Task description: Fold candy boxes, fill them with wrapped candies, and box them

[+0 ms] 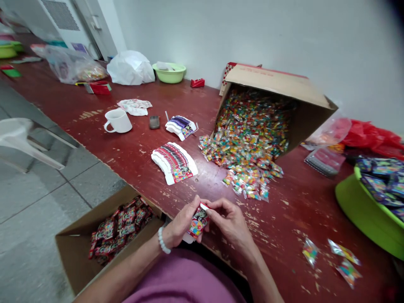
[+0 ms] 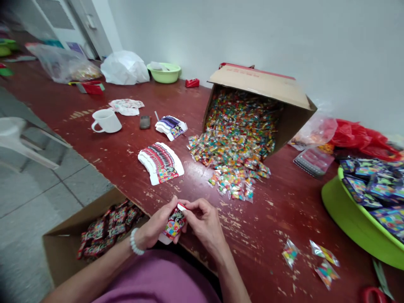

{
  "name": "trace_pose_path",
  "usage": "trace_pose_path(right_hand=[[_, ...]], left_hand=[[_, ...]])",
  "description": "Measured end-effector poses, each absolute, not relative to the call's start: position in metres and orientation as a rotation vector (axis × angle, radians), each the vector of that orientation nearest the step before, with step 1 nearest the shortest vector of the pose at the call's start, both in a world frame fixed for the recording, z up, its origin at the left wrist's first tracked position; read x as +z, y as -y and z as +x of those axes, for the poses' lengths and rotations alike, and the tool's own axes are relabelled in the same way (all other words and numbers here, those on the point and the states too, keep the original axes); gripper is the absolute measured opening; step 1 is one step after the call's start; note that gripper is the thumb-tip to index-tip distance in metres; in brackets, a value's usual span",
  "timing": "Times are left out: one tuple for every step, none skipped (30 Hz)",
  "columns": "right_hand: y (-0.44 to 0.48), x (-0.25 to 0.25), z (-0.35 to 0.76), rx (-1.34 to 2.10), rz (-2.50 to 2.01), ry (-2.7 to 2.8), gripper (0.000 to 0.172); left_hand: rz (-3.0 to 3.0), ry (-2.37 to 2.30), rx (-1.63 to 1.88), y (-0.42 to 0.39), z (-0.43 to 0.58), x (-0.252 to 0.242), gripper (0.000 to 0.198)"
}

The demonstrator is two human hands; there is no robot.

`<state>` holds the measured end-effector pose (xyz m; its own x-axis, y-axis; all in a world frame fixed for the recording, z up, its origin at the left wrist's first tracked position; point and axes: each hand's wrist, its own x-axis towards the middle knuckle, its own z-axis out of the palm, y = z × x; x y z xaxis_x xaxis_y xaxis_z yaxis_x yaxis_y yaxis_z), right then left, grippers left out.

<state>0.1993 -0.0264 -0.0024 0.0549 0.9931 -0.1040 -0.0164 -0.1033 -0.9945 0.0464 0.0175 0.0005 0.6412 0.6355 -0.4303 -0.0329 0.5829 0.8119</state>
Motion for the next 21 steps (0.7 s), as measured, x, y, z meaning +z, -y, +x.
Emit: trace_pose_path(right_hand=[[0.025,-0.002,0.199,1.295,-1.277,1.075,0.024],[0.023,-0.002,0.198,1.324,-1.257,1.052,0.024],[0.022,-0.002,0.198,1.344,-1.238,1.029,0.024],[0.02,-0.002,0.198,1.365,-1.218,1.0,0.024],[0.019,-0.002,0.197,1.389,-1.19,0.965,0.022],[0.018,-0.002,0.197,1.413,-1.159,0.928,0.021],[0.017,-0.003,0.197,1.434,-1.13,0.896,0.02],[0.017,-0.002,0.197,1.447,-1.11,0.876,0.02],[0.017,-0.002,0.197,1.445,-1.102,0.871,0.019],[0.017,-0.001,0.198,1.432,-1.107,0.885,0.019],[0.018,0.001,0.199,1.404,-1.124,0.92,0.019],[0.018,0.004,0.2,1.357,-1.151,0.978,0.018],[0.02,0.008,0.201,1.298,-1.18,1.062,0.017],[0.021,0.011,0.202,1.238,-1.206,1.165,0.016],[0.023,0.014,0.202,1.182,-1.225,1.266,0.015],[0.024,0.016,0.201,1.135,-1.241,1.345,0.014],[0.026,0.016,0.2,1.09,-1.256,1.402,0.014],[0.029,0.016,0.197,1.039,-1.279,1.44,0.014],[0.031,0.014,0.194,0.971,-1.314,1.464,0.014],[0.032,0.012,0.19,0.886,-1.358,1.483,0.013],[0.033,0.009,0.187,0.798,-1.4,1.508,0.013]], left_hand=[[0.921,-0.804,0.444,-0.018,0.046,0.001,0.069],[0.965,-0.81,0.444,-0.019,0.046,0.002,0.07],[1.0,-0.806,0.441,-0.02,0.045,0.003,0.071],[1.025,-0.797,0.436,-0.021,0.044,0.003,0.071],[1.044,-0.784,0.427,-0.022,0.043,0.003,0.072],[1.06,-0.774,0.415,-0.023,0.041,0.003,0.072],[1.075,-0.768,0.403,-0.023,0.04,0.003,0.072],[1.088,-0.766,0.392,-0.024,0.039,0.004,0.072],[1.101,-0.767,0.386,-0.025,0.038,0.004,0.072],[1.11,-0.772,0.384,-0.025,0.037,0.004,0.071],[1.112,-0.779,0.384,-0.025,0.037,0.004,0.07],[1.109,-0.791,0.387,-0.025,0.036,0.005,0.069],[1.101,-0.803,0.394,-0.025,0.036,0.006,0.068],[1.087,-0.813,0.402,-0.025,0.037,0.006,0.066],[1.066,-0.822,0.408,-0.024,0.037,0.007,0.066],[1.044,-0.829,0.413,-0.024,0.038,0.007,0.065],[1.025,-0.832,0.415,-0.023,0.039,0.007,0.065],[1.007,-0.832,0.414,-0.022,0.04,0.006,0.065],[0.994,-0.832,0.413,-0.021,0.041,0.006,0.065],[0.989,-0.833,0.423,-0.02,0.043,0.005,0.064],[0.995,-0.834,0.45,-0.019,0.044,0.004,0.062]])
